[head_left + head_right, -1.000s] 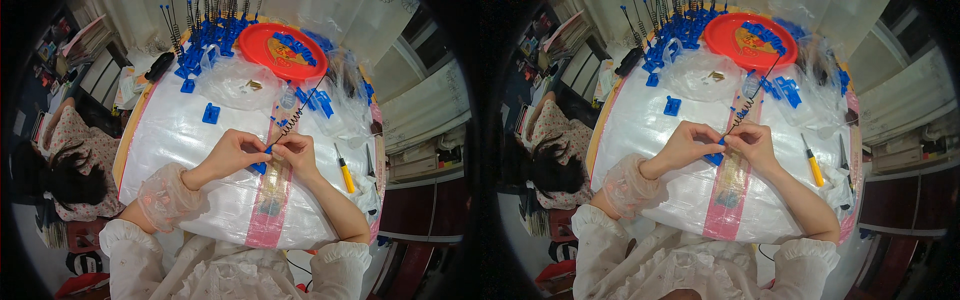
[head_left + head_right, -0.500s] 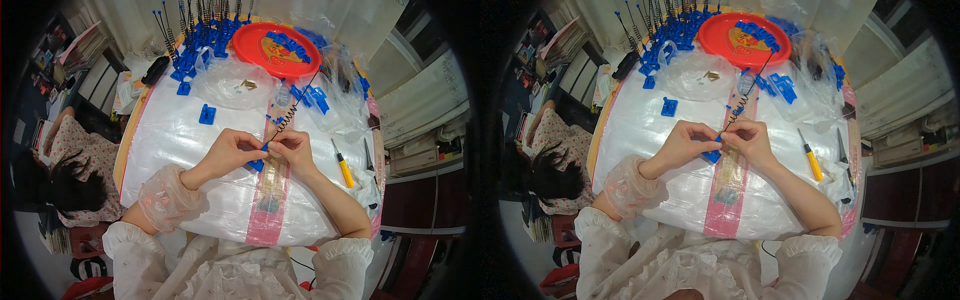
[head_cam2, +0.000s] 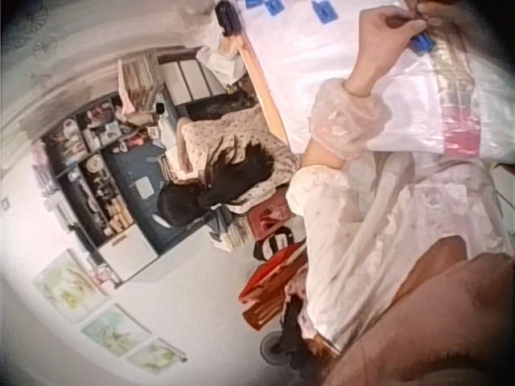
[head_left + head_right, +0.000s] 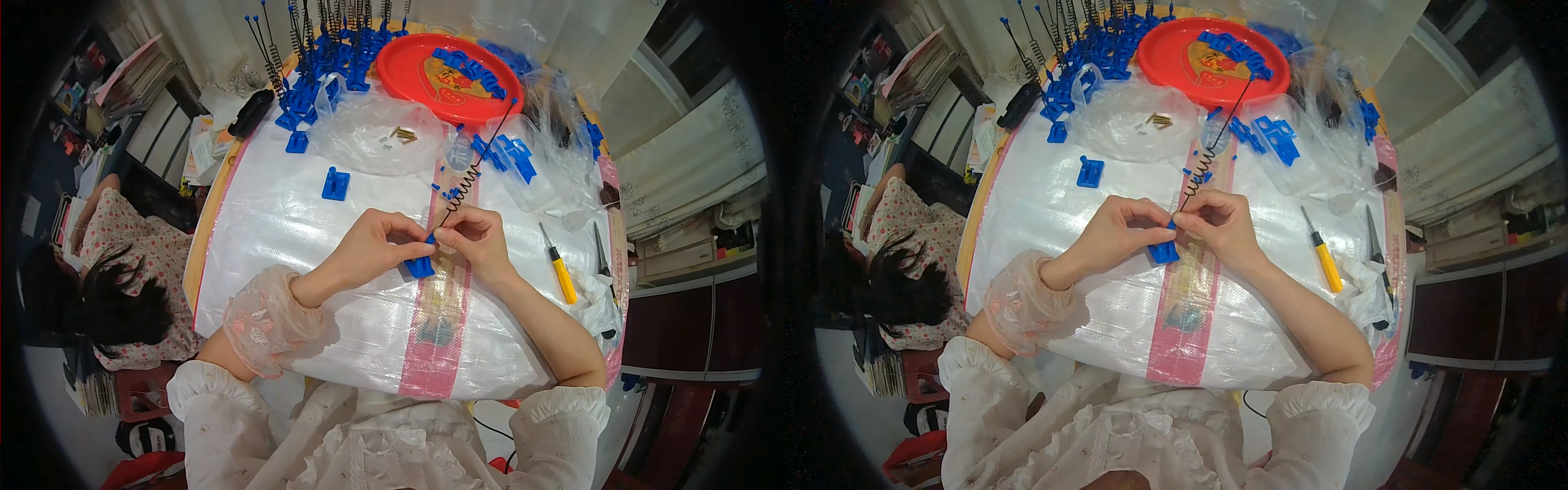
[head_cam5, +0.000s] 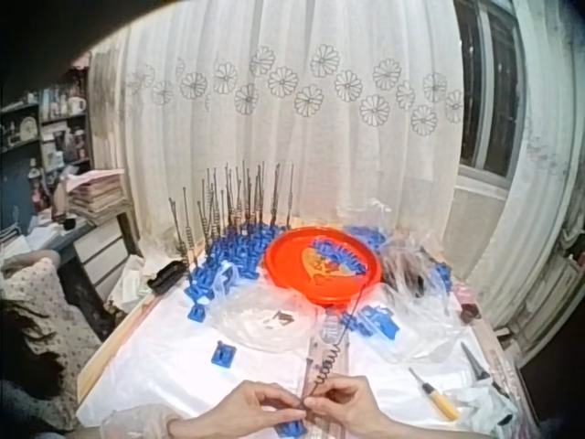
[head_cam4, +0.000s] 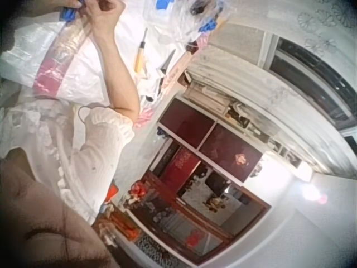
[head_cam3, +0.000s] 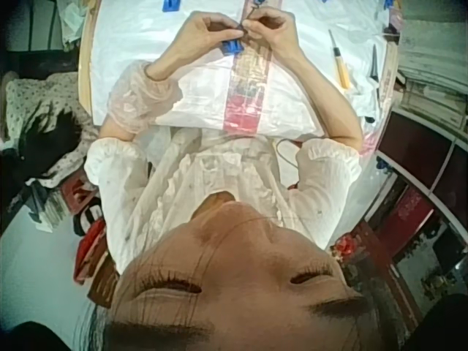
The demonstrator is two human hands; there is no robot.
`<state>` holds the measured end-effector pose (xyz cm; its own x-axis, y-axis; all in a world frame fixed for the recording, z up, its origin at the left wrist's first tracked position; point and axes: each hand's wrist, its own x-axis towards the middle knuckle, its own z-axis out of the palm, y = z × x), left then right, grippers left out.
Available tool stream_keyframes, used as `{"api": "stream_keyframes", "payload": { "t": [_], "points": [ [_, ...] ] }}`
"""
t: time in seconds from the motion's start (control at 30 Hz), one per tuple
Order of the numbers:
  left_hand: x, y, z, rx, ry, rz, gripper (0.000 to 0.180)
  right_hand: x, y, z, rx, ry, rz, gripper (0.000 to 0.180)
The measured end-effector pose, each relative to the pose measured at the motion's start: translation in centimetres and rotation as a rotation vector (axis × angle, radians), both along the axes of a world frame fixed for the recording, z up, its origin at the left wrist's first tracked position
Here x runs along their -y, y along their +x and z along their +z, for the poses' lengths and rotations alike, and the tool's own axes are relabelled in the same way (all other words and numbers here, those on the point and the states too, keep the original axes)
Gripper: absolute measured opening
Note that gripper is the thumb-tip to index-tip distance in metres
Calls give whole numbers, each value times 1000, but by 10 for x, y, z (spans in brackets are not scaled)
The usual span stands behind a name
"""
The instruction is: Assembling small plastic and wire components for a light fixture at a workstation.
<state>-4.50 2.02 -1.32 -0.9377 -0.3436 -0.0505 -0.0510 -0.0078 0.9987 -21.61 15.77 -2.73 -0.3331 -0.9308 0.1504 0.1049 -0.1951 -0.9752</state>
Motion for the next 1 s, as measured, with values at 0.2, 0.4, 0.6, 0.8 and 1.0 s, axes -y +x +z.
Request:
{"api": "stream_keyframes", "payload": {
  "t": [0.2, 0.4, 0.6, 0.8, 1.0],
  "points": [
    [-1, 1, 1, -29, -28, 19, 16, 0, -1, 0, -35, 0, -3, 9],
    [-1, 0, 1, -34, -63, 28, 17, -1, 0, 1, -46, 9, -23, 8],
    [-2, 0, 2, -32, -79, 29, 18, -3, 0, 3, -39, 7, -16, 8],
    [-2, 1, 3, -18, -71, 32, 18, -2, 0, 3, -60, 0, -25, 7],
    [-3, 1, 3, -26, -83, 31, 13, -3, 0, 3, -50, 15, -28, 7]
  ]
}}
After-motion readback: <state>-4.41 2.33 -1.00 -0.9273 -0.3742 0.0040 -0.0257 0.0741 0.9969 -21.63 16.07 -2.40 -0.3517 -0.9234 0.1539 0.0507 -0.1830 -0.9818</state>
